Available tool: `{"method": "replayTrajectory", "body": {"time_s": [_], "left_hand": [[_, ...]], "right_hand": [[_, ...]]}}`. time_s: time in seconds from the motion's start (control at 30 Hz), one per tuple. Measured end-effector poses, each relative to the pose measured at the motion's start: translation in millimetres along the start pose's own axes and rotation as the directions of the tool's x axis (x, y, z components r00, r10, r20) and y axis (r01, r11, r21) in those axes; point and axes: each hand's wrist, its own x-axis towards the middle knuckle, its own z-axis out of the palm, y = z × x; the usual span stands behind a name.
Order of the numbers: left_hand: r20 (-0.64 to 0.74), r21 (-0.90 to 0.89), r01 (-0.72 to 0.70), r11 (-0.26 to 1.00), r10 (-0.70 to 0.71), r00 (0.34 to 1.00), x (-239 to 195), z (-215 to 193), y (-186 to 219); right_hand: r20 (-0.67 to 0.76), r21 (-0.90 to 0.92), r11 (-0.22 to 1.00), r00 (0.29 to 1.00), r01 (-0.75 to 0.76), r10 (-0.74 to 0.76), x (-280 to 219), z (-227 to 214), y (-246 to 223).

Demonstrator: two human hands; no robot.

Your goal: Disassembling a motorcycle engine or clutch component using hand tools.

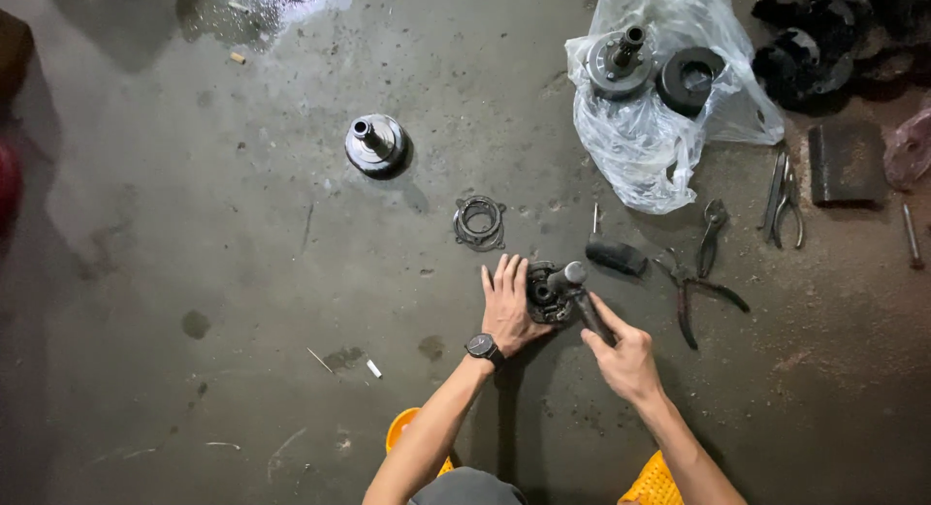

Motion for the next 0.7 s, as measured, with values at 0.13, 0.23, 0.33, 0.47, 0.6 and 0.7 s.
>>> {"method": "replayTrajectory", "body": {"time_s": [0.13, 0.23, 0.33, 0.47, 0.6, 0.7], "left_hand": [[-0.026, 0.002, -0.003, 1.000, 0.003, 1.000, 0, 1, -1], [-0.008, -0.056, -0.009, 0.998, 0.009, 1.000, -2, 0, -1], [-0.043, -0.102, -0.010, 0.995, 0.006, 0.999, 0, 0, -1], [-0.099, -0.200, -0.012, 0.980, -0.008, 0.995, 4, -1, 2], [-0.066, -0.247, 0.009, 0.969, -0.026, 0.997, 10, 0, 1], [-0.074, -0.254, 0.017, 0.967, -0.037, 0.997, 11, -6, 7]], "right_hand": [[0.006, -0.011, 0.994, 0.994, 0.109, -0.108, -4, -3, -15], [-0.034, -0.006, 0.935, 0.935, 0.354, -0.354, -12, -6, -36], [-0.030, -0.037, 0.893, 0.893, 0.448, -0.449, -14, -4, -46], [0.065, -0.105, 0.930, 0.936, 0.352, -0.347, -9, 1, -36], [0.100, -0.139, 0.942, 0.951, 0.305, -0.293, -13, -8, -54], [0.026, -0.091, 0.905, 0.910, 0.415, -0.414, -20, -10, -59]]}}
